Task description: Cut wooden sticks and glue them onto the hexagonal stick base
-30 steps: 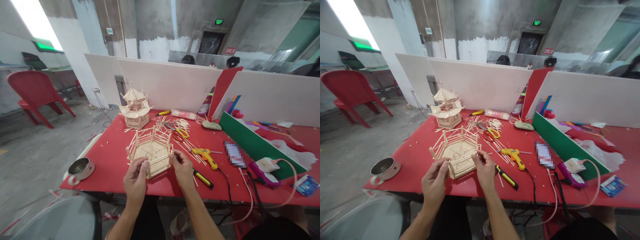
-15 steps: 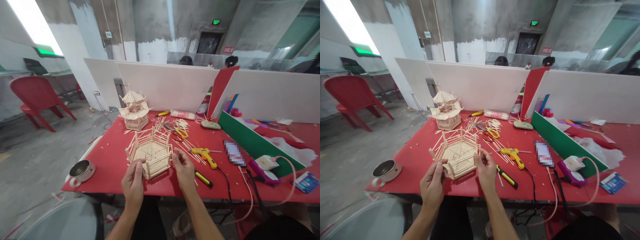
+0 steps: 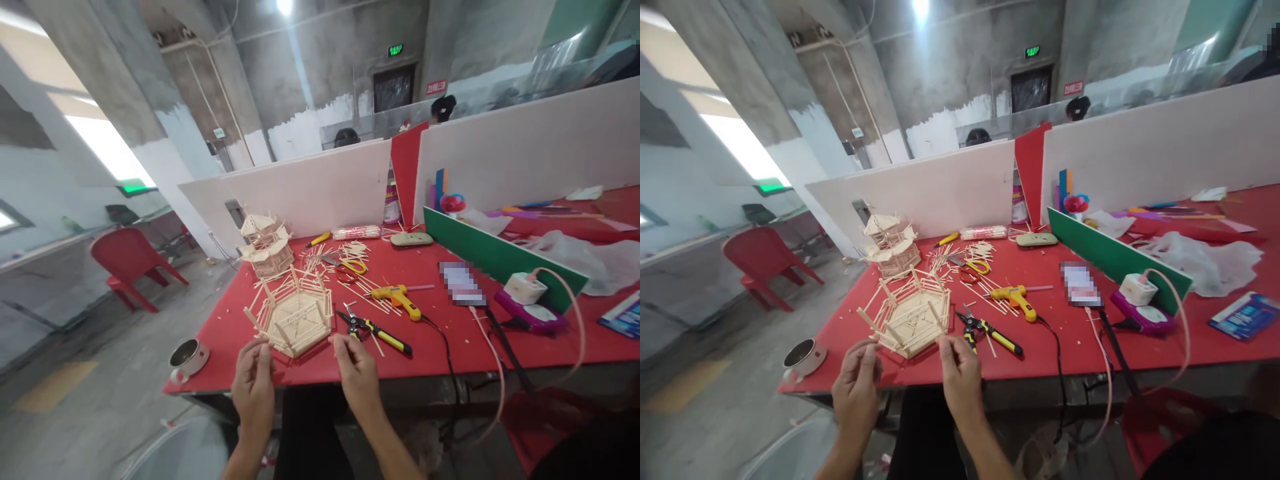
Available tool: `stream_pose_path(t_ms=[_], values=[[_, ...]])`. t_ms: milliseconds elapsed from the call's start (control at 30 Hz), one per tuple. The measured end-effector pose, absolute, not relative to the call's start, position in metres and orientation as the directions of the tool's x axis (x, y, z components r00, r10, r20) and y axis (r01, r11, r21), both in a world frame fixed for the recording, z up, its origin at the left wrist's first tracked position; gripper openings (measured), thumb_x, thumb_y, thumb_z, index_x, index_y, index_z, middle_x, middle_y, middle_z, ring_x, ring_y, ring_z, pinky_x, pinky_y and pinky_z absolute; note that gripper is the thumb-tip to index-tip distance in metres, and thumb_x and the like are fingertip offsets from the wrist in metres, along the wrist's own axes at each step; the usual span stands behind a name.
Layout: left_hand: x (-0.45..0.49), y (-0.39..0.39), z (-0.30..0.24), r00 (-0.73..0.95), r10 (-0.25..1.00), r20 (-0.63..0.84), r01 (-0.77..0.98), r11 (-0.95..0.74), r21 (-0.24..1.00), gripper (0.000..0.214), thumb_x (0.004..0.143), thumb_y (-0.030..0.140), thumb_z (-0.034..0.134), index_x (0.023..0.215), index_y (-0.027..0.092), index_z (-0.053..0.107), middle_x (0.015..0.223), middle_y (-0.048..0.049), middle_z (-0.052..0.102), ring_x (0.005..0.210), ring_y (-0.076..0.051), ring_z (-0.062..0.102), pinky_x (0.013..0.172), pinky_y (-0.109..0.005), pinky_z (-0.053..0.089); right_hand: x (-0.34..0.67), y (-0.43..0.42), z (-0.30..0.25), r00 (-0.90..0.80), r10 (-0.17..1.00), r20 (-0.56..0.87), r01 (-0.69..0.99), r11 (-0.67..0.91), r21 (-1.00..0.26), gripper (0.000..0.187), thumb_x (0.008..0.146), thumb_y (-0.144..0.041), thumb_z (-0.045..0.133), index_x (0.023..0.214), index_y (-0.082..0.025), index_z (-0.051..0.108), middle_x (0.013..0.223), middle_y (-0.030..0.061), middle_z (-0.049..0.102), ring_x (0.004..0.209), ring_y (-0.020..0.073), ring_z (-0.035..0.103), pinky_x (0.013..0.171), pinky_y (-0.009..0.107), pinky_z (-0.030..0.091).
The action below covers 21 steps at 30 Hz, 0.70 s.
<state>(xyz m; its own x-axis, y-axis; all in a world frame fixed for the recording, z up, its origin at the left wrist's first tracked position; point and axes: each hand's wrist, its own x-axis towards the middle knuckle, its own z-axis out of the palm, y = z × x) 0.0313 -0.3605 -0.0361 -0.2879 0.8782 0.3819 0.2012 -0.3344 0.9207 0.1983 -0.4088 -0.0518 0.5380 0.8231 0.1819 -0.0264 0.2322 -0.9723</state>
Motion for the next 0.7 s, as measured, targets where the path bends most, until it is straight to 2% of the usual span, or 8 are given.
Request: stream_pose_path(t_ms=[200,333,433,533,633,700], values=[[0.041,-0.380,-0.044,-0.287,0.892,0.349,0.275,-0.272,0.922,0.037,0.080,0.049,0.068,0.097,0.017,0.067,0.076,-0.0002,0.061,0.060,-0.012,0.056,0.053,-0.022,0.047,0.188,-0.431,-0.056,0.356,0.892,0.278,-0.003,0.299,-0.954,0.029,0.094,-0.041,0.051,0.094,-0.021,0.073,0.085,0.0053,0.070,0.075,0.0184,0.062,0.067,0.026,0.046],[0.041,-0.383,-0.047,-0.339,0.867,0.365,0.326,-0.256,0.910,0.041,0.075,0.050,0.071,0.100,0.018,0.066,0.089,-0.0038,0.064,0.077,-0.018,0.062,0.066,-0.028,0.052,0.184,-0.433,-0.063,0.405,0.878,0.256,-0.022,0.289,-0.957,0.028,0.090,-0.036,0.055,0.105,-0.021,0.072,0.097,0.0076,0.071,0.080,0.0194,0.065,0.073,0.028,0.050],[0.036,-0.380,-0.049,-0.424,0.848,0.319,0.251,-0.228,0.941,0.040,0.077,0.047,0.068,0.104,0.019,0.063,0.099,-0.0052,0.064,0.088,-0.020,0.062,0.075,-0.032,0.052,0.176,-0.427,-0.078,0.476,0.857,0.198,-0.072,0.263,-0.962,0.045,0.082,-0.025,0.056,0.126,-0.020,0.064,0.122,0.0116,0.065,0.104,0.0243,0.064,0.084,0.033,0.053],[0.031,-0.375,-0.055,-0.494,0.851,0.177,0.075,-0.161,0.984,0.035,0.082,0.045,0.062,0.105,0.020,0.061,0.100,-0.0038,0.063,0.089,-0.018,0.062,0.079,-0.033,0.051,0.168,-0.417,-0.093,0.498,0.857,0.132,-0.139,0.229,-0.963,0.070,0.071,-0.015,0.054,0.142,-0.019,0.051,0.143,0.0113,0.053,0.125,0.0281,0.055,0.101,0.040,0.048],[0.025,-0.368,-0.062,-0.504,0.862,0.061,-0.038,-0.093,0.995,0.032,0.086,0.045,0.058,0.106,0.021,0.060,0.107,-0.0054,0.063,0.098,-0.018,0.063,0.086,-0.034,0.051,0.170,-0.401,-0.100,0.521,0.850,0.082,-0.177,0.202,-0.963,0.080,0.067,-0.013,0.053,0.146,-0.020,0.045,0.151,0.0081,0.045,0.134,0.0291,0.048,0.112,0.044,0.037],[0.020,-0.361,-0.067,-0.507,0.861,0.032,-0.062,-0.074,0.995,0.034,0.088,0.047,0.055,0.109,0.020,0.058,0.119,-0.0088,0.062,0.109,-0.021,0.061,0.092,-0.037,0.050,0.176,-0.389,-0.102,0.541,0.838,0.077,-0.183,0.207,-0.961,0.080,0.067,-0.013,0.054,0.146,-0.021,0.045,0.151,0.0071,0.045,0.138,0.0286,0.043,0.115,0.044,0.034]])
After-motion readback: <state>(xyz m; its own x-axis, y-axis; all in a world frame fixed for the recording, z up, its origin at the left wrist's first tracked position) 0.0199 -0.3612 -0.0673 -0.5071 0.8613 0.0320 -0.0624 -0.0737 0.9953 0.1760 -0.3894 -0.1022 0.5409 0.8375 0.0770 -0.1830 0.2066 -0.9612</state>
